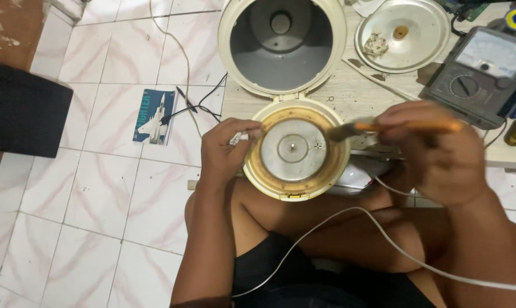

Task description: Cleaning and inspecting the heating element of a disassembled rice cooker using a brush and a tool

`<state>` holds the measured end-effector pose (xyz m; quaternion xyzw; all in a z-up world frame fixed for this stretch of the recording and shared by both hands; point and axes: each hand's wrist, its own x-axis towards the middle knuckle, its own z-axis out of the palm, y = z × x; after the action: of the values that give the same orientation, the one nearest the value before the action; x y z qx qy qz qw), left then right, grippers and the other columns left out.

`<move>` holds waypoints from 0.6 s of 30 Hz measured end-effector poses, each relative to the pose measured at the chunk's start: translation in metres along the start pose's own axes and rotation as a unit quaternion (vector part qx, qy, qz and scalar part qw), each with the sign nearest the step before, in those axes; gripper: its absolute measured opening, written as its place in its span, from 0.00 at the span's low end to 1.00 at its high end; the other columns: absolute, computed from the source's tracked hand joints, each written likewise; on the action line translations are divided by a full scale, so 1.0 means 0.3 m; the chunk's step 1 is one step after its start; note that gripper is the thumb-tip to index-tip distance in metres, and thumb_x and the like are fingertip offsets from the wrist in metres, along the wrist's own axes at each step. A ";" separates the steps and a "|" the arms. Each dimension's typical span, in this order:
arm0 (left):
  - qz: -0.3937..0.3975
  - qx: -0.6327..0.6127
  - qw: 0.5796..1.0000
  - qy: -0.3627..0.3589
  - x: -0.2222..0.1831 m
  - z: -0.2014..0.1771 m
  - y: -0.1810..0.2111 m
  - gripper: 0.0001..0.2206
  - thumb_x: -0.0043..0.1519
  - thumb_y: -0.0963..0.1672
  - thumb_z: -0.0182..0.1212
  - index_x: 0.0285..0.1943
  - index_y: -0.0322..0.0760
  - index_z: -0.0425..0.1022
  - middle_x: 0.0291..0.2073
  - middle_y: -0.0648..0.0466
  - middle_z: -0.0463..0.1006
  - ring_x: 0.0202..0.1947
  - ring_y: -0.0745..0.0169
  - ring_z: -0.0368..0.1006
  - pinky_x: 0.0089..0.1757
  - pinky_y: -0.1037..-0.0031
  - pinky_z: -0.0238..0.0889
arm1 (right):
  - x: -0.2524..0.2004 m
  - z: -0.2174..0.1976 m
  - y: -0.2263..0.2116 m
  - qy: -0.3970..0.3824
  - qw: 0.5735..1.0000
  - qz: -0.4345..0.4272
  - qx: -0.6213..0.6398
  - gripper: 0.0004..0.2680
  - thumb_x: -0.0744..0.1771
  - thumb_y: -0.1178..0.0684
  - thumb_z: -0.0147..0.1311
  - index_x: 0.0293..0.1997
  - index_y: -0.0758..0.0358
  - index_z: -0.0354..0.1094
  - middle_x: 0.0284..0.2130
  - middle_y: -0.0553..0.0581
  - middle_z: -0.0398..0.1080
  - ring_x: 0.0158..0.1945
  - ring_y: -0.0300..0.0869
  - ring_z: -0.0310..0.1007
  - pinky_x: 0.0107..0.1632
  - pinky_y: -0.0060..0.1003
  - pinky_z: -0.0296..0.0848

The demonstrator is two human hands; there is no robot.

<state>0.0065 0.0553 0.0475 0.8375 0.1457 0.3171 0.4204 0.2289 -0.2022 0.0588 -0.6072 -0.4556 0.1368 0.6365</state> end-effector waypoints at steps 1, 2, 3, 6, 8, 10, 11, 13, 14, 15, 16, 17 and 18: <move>-0.002 0.001 1.000 0.002 -0.006 0.000 -0.003 0.14 0.58 0.34 0.57 0.50 0.36 0.81 0.38 0.52 0.84 0.41 0.63 0.80 0.49 0.73 0.72 | 0.005 0.018 -0.010 -0.002 1.000 0.001 0.002 0.05 0.71 0.71 0.46 0.44 0.75 0.70 0.48 0.68 0.71 0.47 0.49 0.75 0.50 0.33 0.78; -0.048 0.030 0.998 0.042 -0.011 0.000 -0.006 0.08 0.60 0.38 0.59 0.45 0.38 0.82 0.37 0.55 0.84 0.41 0.66 0.80 0.48 0.75 0.72 | 0.010 0.036 -0.021 -0.059 0.997 0.000 -0.055 0.03 0.69 0.65 0.53 0.41 0.71 0.73 0.43 0.63 0.74 0.44 0.45 0.77 0.47 0.31 0.78; -0.092 0.059 0.991 0.083 -0.011 -0.003 -0.009 0.06 0.63 0.42 0.60 0.40 0.39 0.83 0.35 0.58 0.85 0.41 0.68 0.80 0.47 0.76 0.71 | 0.020 0.054 -0.031 -0.114 0.987 -0.002 -0.112 0.02 0.66 0.59 0.60 0.38 0.66 0.76 0.39 0.58 0.78 0.40 0.40 0.80 0.44 0.30 0.78; -0.265 0.108 0.947 0.145 0.020 -0.002 -0.025 0.08 0.61 0.49 0.62 0.41 0.46 0.82 0.37 0.65 0.84 0.44 0.70 0.77 0.49 0.77 0.66 | 0.024 0.130 -0.008 -0.193 0.975 -0.029 -0.103 0.08 0.67 0.52 0.57 0.48 0.56 0.78 0.43 0.52 0.80 0.47 0.40 0.81 0.51 0.32 0.76; -0.315 0.104 0.938 0.097 0.013 0.001 -0.077 0.13 0.62 0.52 0.62 0.49 0.46 0.81 0.44 0.53 0.83 0.53 0.53 0.74 0.55 0.63 0.63 | 0.009 0.220 0.004 -0.183 0.982 -0.036 -0.004 0.06 0.66 0.57 0.59 0.45 0.63 0.77 0.41 0.59 0.79 0.47 0.49 0.82 0.50 0.41 0.77; -0.366 0.100 0.924 0.047 0.000 0.007 -0.080 0.19 0.63 0.54 0.63 0.57 0.45 0.79 0.51 0.41 0.81 0.61 0.37 0.71 0.61 0.49 0.60 | -0.006 0.281 -0.003 -0.171 0.980 -0.038 0.097 0.04 0.65 0.62 0.61 0.41 0.70 0.75 0.39 0.67 0.79 0.46 0.58 0.83 0.49 0.49 0.78; -0.364 0.096 0.926 0.033 0.003 0.013 -0.058 0.20 0.63 0.55 0.63 0.56 0.45 0.80 0.51 0.42 0.81 0.61 0.37 0.72 0.61 0.50 0.61 | -0.004 0.293 -0.016 -0.185 0.978 -0.048 0.080 0.04 0.65 0.62 0.61 0.41 0.70 0.74 0.40 0.69 0.79 0.47 0.61 0.82 0.49 0.51 0.78; -0.363 0.091 0.927 0.018 0.003 0.022 -0.057 0.21 0.63 0.56 0.63 0.56 0.45 0.81 0.50 0.43 0.82 0.60 0.37 0.73 0.60 0.50 0.63 | 0.018 0.273 -0.039 -0.198 0.977 -0.057 0.061 0.04 0.65 0.62 0.60 0.41 0.70 0.74 0.41 0.70 0.79 0.47 0.63 0.81 0.49 0.53 0.77; -0.325 0.086 0.940 0.060 0.000 0.025 -0.079 0.18 0.61 0.53 0.67 0.54 0.44 0.81 0.46 0.44 0.82 0.55 0.42 0.75 0.57 0.54 0.65 | 0.037 0.243 -0.049 -0.203 0.977 -0.064 0.028 0.03 0.66 0.61 0.60 0.36 0.71 0.75 0.37 0.70 0.79 0.43 0.62 0.82 0.46 0.51 0.78; -0.289 0.082 0.948 0.104 -0.008 0.024 -0.100 0.16 0.60 0.50 0.71 0.53 0.43 0.81 0.41 0.46 0.82 0.51 0.46 0.78 0.54 0.57 0.68 | 0.056 0.216 -0.059 -0.210 0.975 -0.072 -0.003 0.06 0.66 0.60 0.59 0.31 0.72 0.76 0.34 0.69 0.79 0.39 0.60 0.83 0.42 0.49 0.79; -0.290 0.083 0.948 0.105 -0.010 0.026 -0.098 0.16 0.60 0.50 0.71 0.53 0.43 0.81 0.41 0.46 0.82 0.51 0.46 0.78 0.54 0.57 0.68 | 0.054 0.181 -0.050 -0.212 0.975 -0.071 -0.002 0.06 0.66 0.60 0.59 0.31 0.72 0.76 0.34 0.69 0.79 0.39 0.60 0.83 0.42 0.49 0.79; -0.252 0.078 0.958 0.113 -0.011 0.028 -0.096 0.12 0.60 0.47 0.71 0.50 0.42 0.81 0.38 0.46 0.82 0.48 0.46 0.79 0.52 0.57 0.68 | 0.055 0.145 -0.040 -0.200 0.978 -0.040 -0.043 0.07 0.66 0.57 0.59 0.28 0.69 0.77 0.34 0.64 0.80 0.37 0.56 0.83 0.40 0.47 0.78; -0.214 0.073 0.967 0.122 -0.011 0.031 -0.093 0.09 0.59 0.45 0.72 0.46 0.41 0.82 0.34 0.47 0.82 0.46 0.47 0.79 0.51 0.57 0.69 | 0.057 0.109 -0.030 -0.187 0.979 -0.009 -0.084 0.09 0.67 0.54 0.60 0.26 0.66 0.77 0.35 0.59 0.81 0.35 0.52 0.83 0.38 0.45 0.76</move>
<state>0.0107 0.0647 0.0195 0.7703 0.3941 0.3080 0.3956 0.2106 -0.1706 0.0688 -0.6180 -0.5818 0.2039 0.4879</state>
